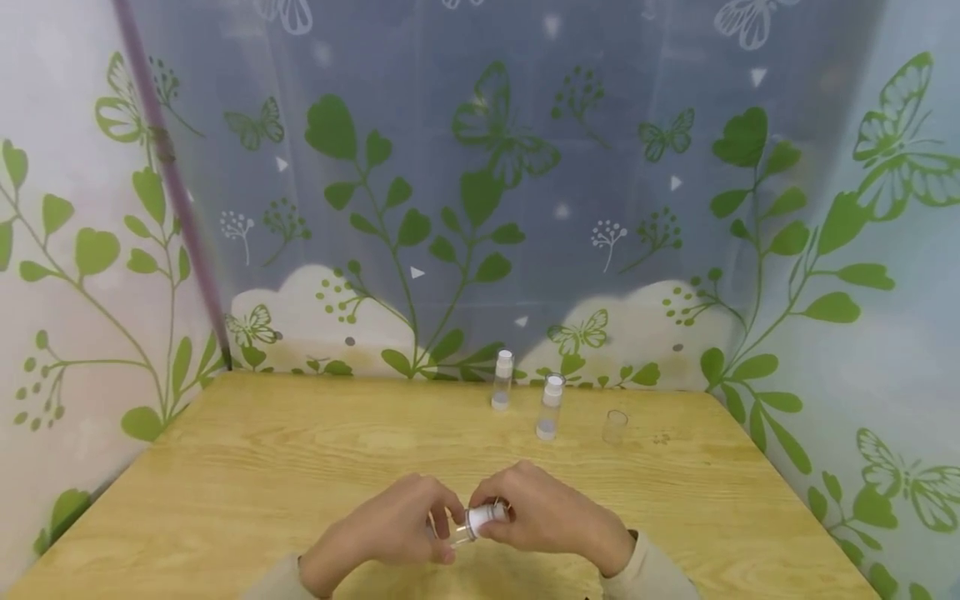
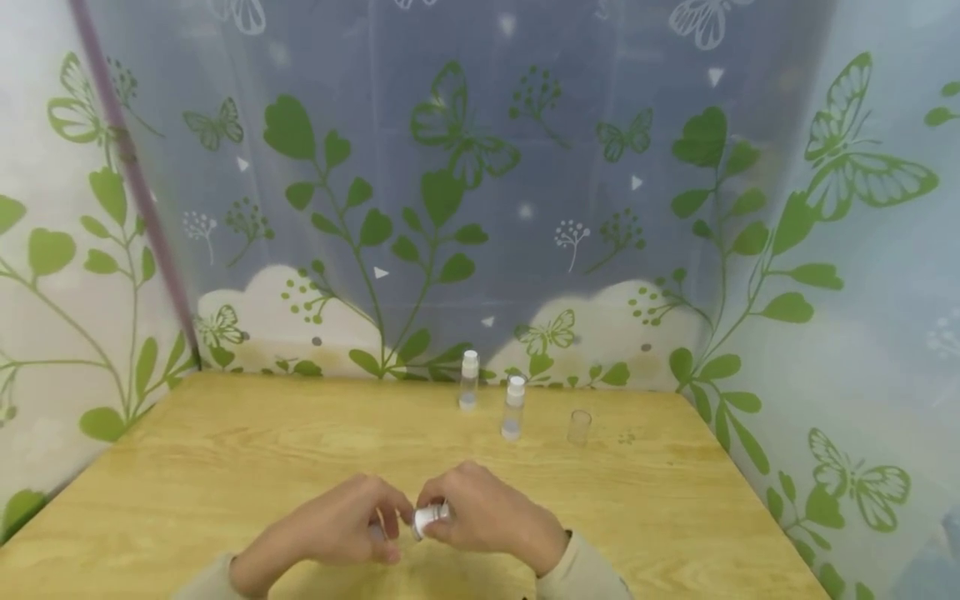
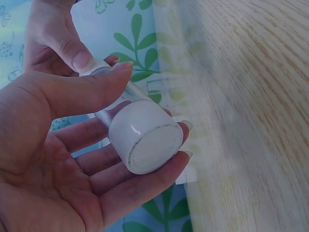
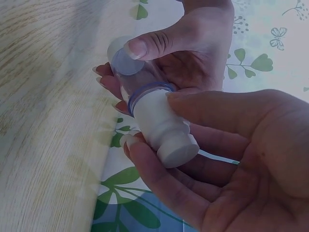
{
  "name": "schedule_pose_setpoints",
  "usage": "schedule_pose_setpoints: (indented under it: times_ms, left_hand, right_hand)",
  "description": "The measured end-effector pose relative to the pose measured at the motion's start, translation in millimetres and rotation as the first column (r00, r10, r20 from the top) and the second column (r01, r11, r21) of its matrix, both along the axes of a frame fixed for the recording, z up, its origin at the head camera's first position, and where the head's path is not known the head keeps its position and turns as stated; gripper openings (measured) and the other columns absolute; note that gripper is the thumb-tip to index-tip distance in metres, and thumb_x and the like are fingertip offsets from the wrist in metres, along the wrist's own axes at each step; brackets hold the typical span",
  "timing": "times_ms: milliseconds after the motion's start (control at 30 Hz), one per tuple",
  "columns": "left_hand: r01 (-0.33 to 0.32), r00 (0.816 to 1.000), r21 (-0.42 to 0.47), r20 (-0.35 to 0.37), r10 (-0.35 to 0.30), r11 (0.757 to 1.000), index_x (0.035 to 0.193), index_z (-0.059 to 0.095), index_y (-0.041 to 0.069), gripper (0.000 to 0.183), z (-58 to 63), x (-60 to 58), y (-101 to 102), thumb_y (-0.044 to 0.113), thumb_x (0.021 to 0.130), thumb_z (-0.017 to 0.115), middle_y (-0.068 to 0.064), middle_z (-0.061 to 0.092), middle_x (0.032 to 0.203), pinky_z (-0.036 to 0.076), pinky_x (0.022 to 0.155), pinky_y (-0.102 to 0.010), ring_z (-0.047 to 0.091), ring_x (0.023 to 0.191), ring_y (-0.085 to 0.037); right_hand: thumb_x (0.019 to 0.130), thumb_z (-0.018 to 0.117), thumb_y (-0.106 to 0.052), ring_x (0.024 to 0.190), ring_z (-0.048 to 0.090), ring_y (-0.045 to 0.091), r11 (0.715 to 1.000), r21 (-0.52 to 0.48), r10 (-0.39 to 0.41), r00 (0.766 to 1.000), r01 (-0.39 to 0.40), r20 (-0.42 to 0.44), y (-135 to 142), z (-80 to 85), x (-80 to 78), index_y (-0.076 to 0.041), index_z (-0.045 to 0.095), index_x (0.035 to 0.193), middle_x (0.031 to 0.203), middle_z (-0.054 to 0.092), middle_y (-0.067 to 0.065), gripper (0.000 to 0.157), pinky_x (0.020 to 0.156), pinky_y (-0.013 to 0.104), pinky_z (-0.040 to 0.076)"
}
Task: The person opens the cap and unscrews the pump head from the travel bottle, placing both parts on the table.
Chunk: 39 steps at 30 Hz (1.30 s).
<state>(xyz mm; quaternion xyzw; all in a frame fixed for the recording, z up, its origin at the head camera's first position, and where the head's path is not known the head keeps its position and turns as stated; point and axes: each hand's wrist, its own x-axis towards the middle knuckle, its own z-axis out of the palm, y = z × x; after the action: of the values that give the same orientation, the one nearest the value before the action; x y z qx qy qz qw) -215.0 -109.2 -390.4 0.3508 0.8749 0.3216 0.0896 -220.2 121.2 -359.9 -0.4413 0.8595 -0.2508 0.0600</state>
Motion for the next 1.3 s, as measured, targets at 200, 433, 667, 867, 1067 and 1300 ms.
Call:
schedule_pose_setpoints:
  times_ms: [200, 433, 667, 867, 1067, 1300]
  left_hand:
    - [0.011, 1.000, 0.011, 0.011, -0.011, 1.000, 0.107, 0.077, 0.005, 0.031, 1.7, 1.5, -0.2, 0.011, 0.078, 0.088, -0.007, 0.079, 0.087, 0.055, 0.067, -0.015, 0.066, 0.070, 0.003]
    - [0.013, 1.000, 0.020, 0.019, -0.013, 1.000, 0.107, 0.077, 0.005, 0.031, -0.3, 1.7, 0.2, 0.011, 0.078, 0.088, -0.008, 0.079, 0.087, 0.055, 0.067, -0.015, 0.066, 0.071, 0.003]
    - [0.013, 1.000, 0.030, 0.026, -0.014, 0.999, 0.107, 0.077, 0.005, 0.031, -1.9, 1.3, 1.0, 0.010, 0.078, 0.087, -0.007, 0.079, 0.086, 0.055, 0.067, -0.015, 0.066, 0.070, 0.003]
    - [0.002, 0.997, 0.065, 0.083, -0.007, 0.998, 0.108, 0.077, 0.004, 0.028, -0.6, 0.6, 0.7, 0.007, 0.080, 0.085, -0.003, 0.077, 0.084, 0.054, 0.063, -0.018, 0.063, 0.067, 0.001]
    - [0.018, 0.993, 0.099, 0.115, -0.029, 0.995, 0.109, 0.075, -0.001, 0.026, 0.6, -1.4, 0.8, 0.004, 0.084, 0.080, -0.003, 0.077, 0.085, 0.055, 0.066, -0.018, 0.064, 0.070, 0.000]
    - [0.008, 0.989, 0.126, 0.143, -0.026, 0.992, 0.110, 0.074, -0.003, 0.025, 2.6, -2.7, 0.6, 0.002, 0.085, 0.077, 0.001, 0.075, 0.080, 0.054, 0.064, -0.019, 0.062, 0.066, -0.001]
  right_hand:
    - [0.093, 0.075, -0.008, 0.074, 0.058, -0.009, 1.000, -0.007, 0.016, 1.000, -0.017, -0.013, -0.1, -1.4, 0.3, -0.008, 0.077, 0.104, 0.096, 0.079, 0.000, 0.012, 0.068, 0.011, 0.050]
    - [0.093, 0.074, -0.007, 0.071, 0.056, -0.010, 1.000, 0.000, 0.021, 1.000, -0.021, -0.018, 0.4, -2.0, 0.8, -0.008, 0.077, 0.104, 0.094, 0.078, -0.001, 0.011, 0.067, 0.011, 0.049]
    - [0.092, 0.075, -0.007, 0.073, 0.056, -0.009, 1.000, 0.008, 0.012, 1.000, -0.012, -0.021, 0.2, -3.0, 0.7, -0.008, 0.078, 0.104, 0.095, 0.078, -0.002, 0.012, 0.068, 0.011, 0.049]
    - [0.093, 0.076, -0.008, 0.075, 0.062, -0.010, 1.000, -0.024, 0.005, 1.000, -0.005, -0.021, 1.3, -3.1, 0.4, -0.007, 0.079, 0.107, 0.099, 0.081, 0.001, 0.015, 0.068, 0.010, 0.050]
    - [0.085, 0.080, 0.001, 0.085, 0.070, -0.004, 0.999, -0.054, -0.006, 0.996, 0.002, -0.087, 2.0, 0.3, 1.1, -0.011, 0.081, 0.107, 0.101, 0.081, -0.002, 0.024, 0.073, 0.011, 0.053]
    - [0.080, 0.083, 0.004, 0.092, 0.073, 0.003, 0.996, -0.092, -0.023, 0.993, 0.012, -0.117, 1.4, 4.1, 0.1, -0.012, 0.080, 0.104, 0.102, 0.081, -0.002, 0.029, 0.078, 0.015, 0.056]
